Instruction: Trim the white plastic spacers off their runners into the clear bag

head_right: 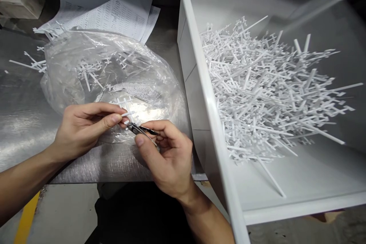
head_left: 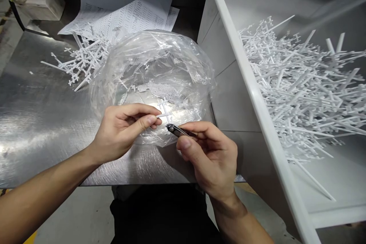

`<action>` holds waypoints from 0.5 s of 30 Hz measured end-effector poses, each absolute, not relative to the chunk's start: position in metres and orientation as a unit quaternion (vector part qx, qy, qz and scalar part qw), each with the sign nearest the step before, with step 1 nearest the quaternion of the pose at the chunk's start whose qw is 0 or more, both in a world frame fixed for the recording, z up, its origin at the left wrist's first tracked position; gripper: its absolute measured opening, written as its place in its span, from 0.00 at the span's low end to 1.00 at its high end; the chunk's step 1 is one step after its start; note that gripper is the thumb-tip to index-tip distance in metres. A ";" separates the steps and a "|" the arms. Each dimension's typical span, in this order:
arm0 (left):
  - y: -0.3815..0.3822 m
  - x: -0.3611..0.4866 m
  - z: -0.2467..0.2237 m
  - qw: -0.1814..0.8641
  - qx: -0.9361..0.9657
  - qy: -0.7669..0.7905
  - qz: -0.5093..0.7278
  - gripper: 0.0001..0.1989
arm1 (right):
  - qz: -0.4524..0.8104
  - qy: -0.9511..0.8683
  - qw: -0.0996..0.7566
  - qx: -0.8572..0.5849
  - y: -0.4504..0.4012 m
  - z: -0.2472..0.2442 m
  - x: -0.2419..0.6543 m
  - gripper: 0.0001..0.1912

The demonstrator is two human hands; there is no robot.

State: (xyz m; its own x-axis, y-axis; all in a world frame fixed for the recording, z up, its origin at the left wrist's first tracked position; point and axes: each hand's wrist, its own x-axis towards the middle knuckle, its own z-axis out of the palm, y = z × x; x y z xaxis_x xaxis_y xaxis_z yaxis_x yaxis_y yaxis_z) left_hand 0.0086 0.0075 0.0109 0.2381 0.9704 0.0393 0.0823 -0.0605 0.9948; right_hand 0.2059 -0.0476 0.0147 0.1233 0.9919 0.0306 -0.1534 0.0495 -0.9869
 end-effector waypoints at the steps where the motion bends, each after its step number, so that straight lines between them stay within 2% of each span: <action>1: 0.007 0.009 0.011 0.514 0.591 0.451 0.428 0.06 | 0.498 -0.437 0.577 -0.478 -0.047 0.014 0.206 0.06; 5: 0.007 0.009 0.009 0.500 0.595 0.469 0.420 0.05 | 0.544 -0.394 0.564 -0.481 -0.046 0.011 0.206 0.01; 10: 0.008 0.009 0.009 0.509 0.597 0.468 0.407 0.05 | 0.605 -0.329 0.556 -0.465 -0.044 0.008 0.208 0.06; 15: 0.010 0.009 0.011 0.530 0.577 0.457 0.420 0.06 | 0.561 -0.323 0.584 -0.490 -0.044 0.007 0.208 0.05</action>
